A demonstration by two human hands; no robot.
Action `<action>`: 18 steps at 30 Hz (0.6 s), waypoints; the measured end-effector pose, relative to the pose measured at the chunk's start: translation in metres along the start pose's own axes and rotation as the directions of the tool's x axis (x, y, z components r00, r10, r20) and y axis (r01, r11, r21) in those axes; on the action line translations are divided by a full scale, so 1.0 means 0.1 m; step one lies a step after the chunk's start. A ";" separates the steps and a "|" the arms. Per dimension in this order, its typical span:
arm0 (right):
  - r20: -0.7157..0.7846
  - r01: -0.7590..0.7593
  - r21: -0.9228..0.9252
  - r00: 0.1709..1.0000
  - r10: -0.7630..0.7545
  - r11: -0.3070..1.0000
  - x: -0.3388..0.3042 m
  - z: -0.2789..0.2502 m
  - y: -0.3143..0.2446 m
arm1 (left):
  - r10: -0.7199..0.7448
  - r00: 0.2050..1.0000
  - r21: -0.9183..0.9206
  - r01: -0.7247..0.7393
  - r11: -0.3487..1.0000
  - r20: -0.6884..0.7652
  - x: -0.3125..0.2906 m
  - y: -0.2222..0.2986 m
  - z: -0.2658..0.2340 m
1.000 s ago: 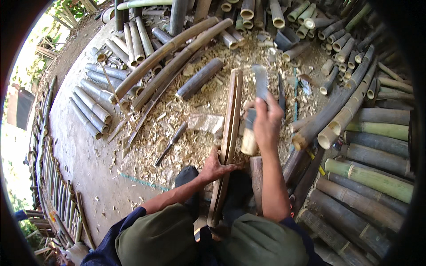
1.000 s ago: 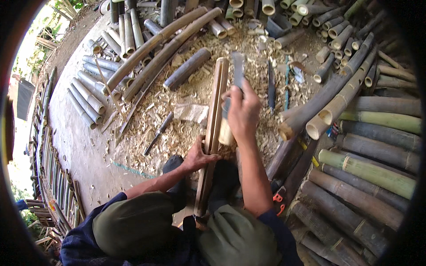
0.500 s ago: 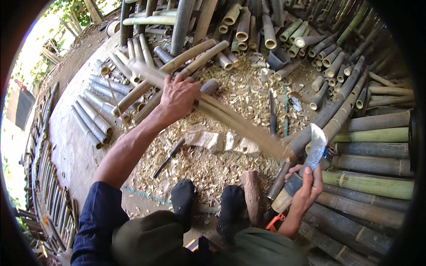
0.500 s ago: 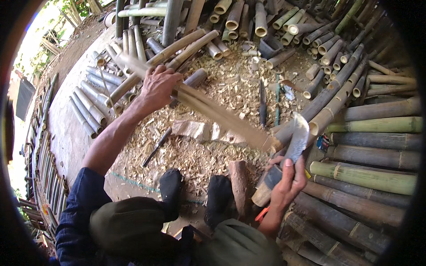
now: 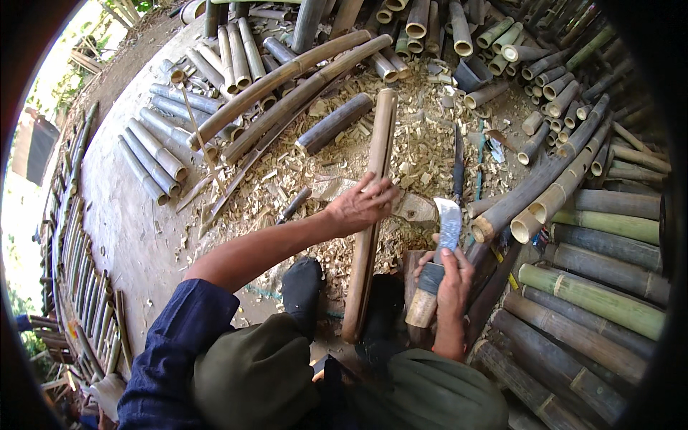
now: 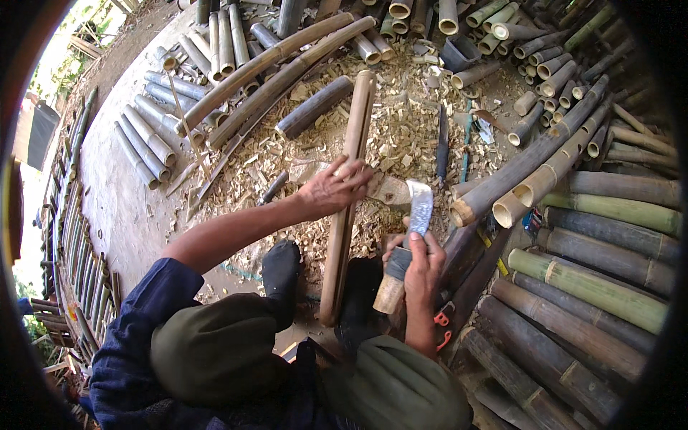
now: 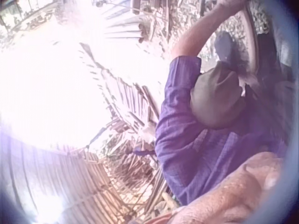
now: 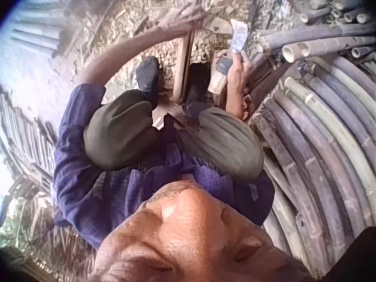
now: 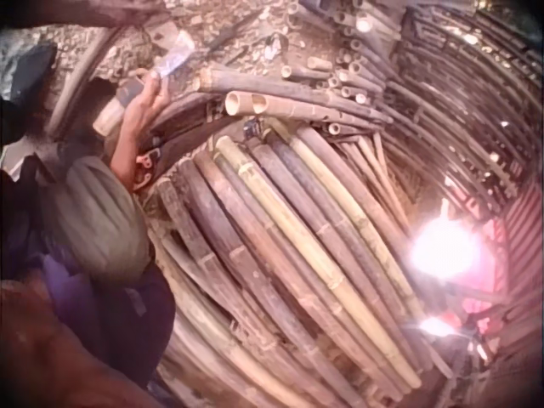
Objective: The person uses a saw to cut a bamboo pole in half lengthwise, then uses a wooden mallet and a chisel to split the bamboo further. They separate the resulting pieces and place them aside.
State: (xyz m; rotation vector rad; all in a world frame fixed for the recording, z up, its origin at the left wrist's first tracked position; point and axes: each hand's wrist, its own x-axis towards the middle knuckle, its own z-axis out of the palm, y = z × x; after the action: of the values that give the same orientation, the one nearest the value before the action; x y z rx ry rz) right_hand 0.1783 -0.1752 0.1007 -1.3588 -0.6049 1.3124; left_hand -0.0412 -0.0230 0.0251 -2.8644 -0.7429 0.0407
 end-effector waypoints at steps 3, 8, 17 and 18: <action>0.032 -0.078 -0.043 0.996 0.080 0.996 -0.04 -0.09 0.34 | -0.415 0.910 -0.374 0.389 0.842 0.010 -0.15 0.08 -0.03; 0.120 -0.189 -0.116 0.972 0.203 0.975 -0.23 0.07 0.56 | -0.455 0.605 -0.613 0.776 0.151 0.653 -0.65 0.79 -0.11; 0.174 -0.191 -0.162 0.960 0.219 0.968 -0.27 0.13 0.62 | -0.458 0.693 -0.802 0.592 -0.078 0.556 -0.71 1.01 0.27; 0.178 -0.205 -0.191 0.954 0.240 0.960 -0.28 0.12 0.61 | -0.441 0.692 -0.792 0.605 -0.076 0.571 -0.71 0.99 0.28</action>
State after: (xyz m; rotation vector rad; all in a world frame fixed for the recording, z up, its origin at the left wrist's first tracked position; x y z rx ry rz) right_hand 0.1411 -0.2127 0.0582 -1.4775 -0.7297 1.6253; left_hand -0.0575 -0.1379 -0.0220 -3.1532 -2.8706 -0.6093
